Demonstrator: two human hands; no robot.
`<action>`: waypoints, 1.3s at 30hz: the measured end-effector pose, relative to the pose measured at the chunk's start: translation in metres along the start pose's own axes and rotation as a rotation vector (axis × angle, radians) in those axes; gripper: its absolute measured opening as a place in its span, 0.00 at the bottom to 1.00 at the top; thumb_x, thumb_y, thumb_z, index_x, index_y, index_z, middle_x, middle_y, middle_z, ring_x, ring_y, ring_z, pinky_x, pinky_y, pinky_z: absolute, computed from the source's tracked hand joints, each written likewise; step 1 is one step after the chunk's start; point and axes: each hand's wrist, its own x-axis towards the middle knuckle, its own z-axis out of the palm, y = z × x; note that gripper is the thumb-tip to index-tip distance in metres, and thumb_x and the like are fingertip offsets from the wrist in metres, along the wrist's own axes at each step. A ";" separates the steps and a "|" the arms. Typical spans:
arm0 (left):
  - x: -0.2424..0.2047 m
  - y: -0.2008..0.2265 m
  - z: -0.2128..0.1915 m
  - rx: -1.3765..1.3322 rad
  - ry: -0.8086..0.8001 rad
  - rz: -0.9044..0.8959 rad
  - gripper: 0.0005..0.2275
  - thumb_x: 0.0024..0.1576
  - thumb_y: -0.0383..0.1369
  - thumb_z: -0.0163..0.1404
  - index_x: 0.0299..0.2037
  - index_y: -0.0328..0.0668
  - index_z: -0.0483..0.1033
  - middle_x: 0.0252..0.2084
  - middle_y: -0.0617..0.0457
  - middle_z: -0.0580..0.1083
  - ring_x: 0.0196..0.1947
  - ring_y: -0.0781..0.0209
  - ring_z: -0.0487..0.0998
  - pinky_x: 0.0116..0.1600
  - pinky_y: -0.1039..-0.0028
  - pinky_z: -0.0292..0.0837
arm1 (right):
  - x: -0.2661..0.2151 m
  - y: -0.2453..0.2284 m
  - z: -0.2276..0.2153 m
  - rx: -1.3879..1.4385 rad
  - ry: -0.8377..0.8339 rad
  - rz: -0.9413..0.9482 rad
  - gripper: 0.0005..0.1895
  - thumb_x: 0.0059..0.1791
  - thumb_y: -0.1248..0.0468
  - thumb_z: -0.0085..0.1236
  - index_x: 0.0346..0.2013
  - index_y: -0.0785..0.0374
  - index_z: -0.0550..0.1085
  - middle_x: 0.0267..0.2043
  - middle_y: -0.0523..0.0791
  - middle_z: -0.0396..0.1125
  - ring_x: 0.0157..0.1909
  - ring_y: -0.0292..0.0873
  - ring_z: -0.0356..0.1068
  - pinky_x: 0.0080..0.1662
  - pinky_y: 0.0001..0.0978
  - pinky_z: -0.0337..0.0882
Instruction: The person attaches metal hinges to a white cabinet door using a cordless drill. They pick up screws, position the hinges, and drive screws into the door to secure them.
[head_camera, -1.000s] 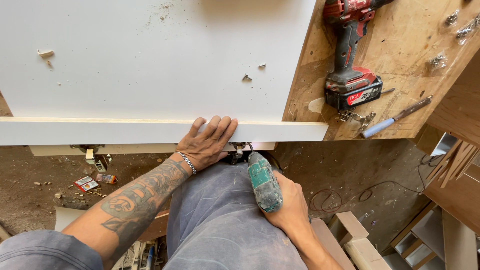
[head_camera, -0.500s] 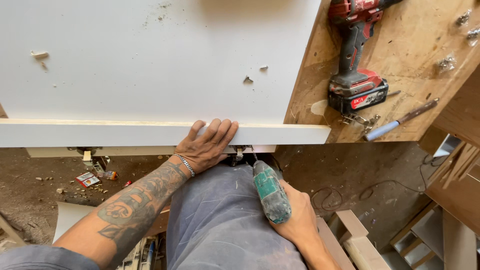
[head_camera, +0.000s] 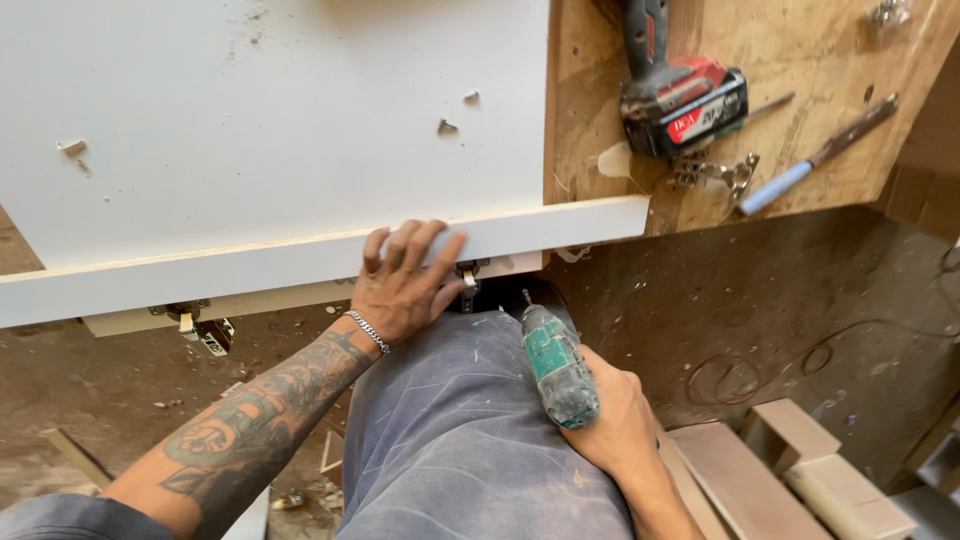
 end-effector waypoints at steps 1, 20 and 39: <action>0.011 0.004 -0.007 -0.039 0.183 0.051 0.14 0.66 0.33 0.54 0.61 0.63 0.80 0.62 0.57 0.74 0.62 0.57 0.72 0.69 0.63 0.53 | 0.002 0.012 0.006 0.026 0.040 -0.034 0.26 0.39 0.59 0.61 0.52 0.34 0.82 0.38 0.43 0.84 0.45 0.63 0.78 0.42 0.52 0.74; 0.004 0.059 0.038 0.157 0.013 0.235 0.12 0.70 0.50 0.55 0.56 0.59 0.77 0.85 0.59 0.66 0.82 0.59 0.62 0.84 0.54 0.39 | -0.022 0.095 0.083 0.310 0.119 -0.105 0.11 0.42 0.51 0.71 0.37 0.43 0.81 0.28 0.38 0.80 0.33 0.52 0.76 0.36 0.47 0.67; 0.020 0.043 0.036 0.056 0.169 0.297 0.08 0.70 0.30 0.51 0.51 0.60 0.82 0.76 0.64 0.75 0.73 0.57 0.72 0.78 0.57 0.48 | -0.020 0.106 0.096 0.356 0.129 -0.100 0.19 0.40 0.49 0.75 0.44 0.41 0.81 0.33 0.42 0.82 0.42 0.60 0.78 0.39 0.54 0.69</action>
